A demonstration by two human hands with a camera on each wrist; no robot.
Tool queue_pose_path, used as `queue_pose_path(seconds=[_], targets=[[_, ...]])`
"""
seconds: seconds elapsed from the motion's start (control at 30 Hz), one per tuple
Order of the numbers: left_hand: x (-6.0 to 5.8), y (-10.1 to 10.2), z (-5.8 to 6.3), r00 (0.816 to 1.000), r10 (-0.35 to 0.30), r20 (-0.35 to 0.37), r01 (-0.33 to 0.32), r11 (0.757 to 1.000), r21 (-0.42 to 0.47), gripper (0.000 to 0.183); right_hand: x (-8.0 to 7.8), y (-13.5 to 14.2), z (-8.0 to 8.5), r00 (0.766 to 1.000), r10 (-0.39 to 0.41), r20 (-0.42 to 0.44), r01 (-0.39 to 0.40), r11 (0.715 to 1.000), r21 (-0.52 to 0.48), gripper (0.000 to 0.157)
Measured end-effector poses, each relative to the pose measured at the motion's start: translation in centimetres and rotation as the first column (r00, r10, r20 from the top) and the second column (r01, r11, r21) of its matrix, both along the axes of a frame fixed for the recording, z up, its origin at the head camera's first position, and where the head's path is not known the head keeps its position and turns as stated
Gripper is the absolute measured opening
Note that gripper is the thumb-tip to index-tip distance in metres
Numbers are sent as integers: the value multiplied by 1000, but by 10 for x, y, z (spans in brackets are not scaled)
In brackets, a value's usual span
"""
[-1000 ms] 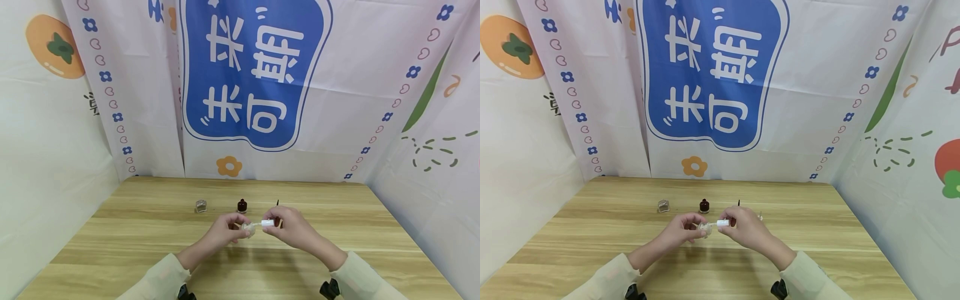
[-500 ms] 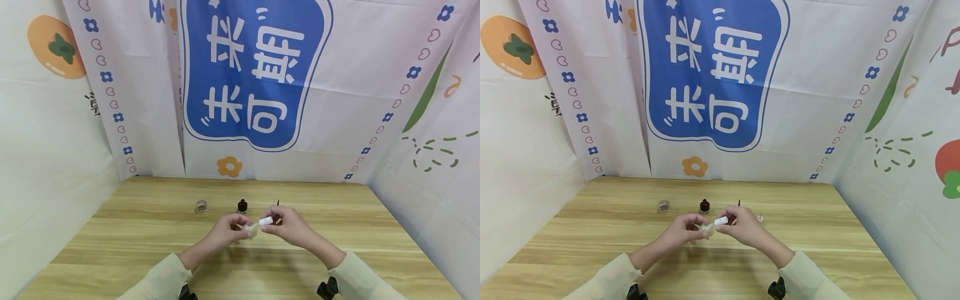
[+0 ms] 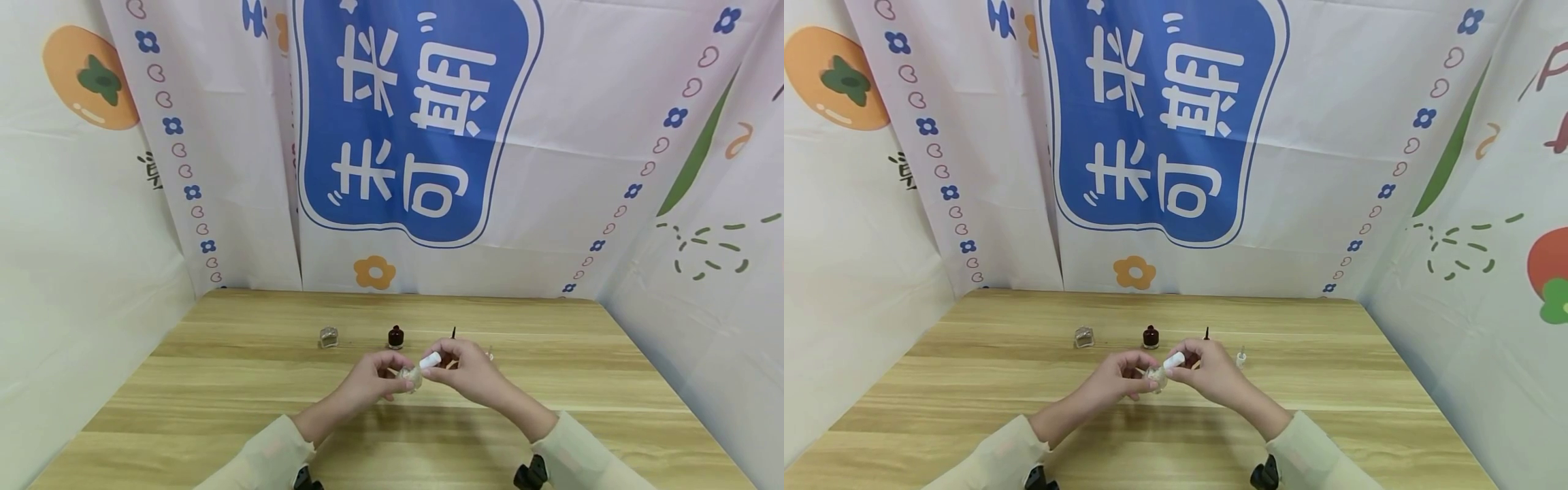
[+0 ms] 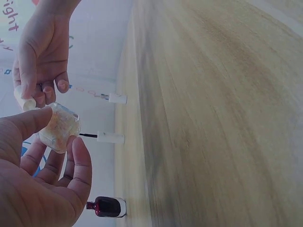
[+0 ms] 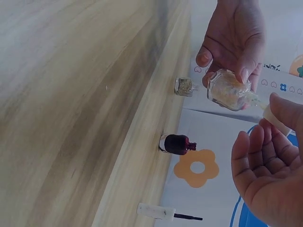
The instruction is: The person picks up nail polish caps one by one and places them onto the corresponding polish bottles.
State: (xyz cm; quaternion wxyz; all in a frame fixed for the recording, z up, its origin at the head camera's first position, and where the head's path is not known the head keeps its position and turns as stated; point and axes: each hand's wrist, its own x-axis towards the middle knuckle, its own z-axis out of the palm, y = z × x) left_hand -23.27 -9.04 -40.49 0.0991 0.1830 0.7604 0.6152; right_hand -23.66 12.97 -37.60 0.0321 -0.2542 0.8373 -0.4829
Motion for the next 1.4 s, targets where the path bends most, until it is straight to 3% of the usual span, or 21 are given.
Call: queue_pose_path(seconds=[0.83, 1.17, 1.4], targets=[[2, 3, -3, 1000, -26, -2, 26, 999, 38, 29, 2, -9, -14, 1000, 4, -4, -4, 999, -36, 13], [2, 5, -5, 1000, -17, 8, 17, 999, 49, 26, 5, -16, -22, 995, -87, -48, 83, 994, -73, 14], [0, 7, -7, 1000, -10, 4, 9, 998, 67, 27, 10, -21, -24, 988, -155, 12, 156, 980, -126, 20]])
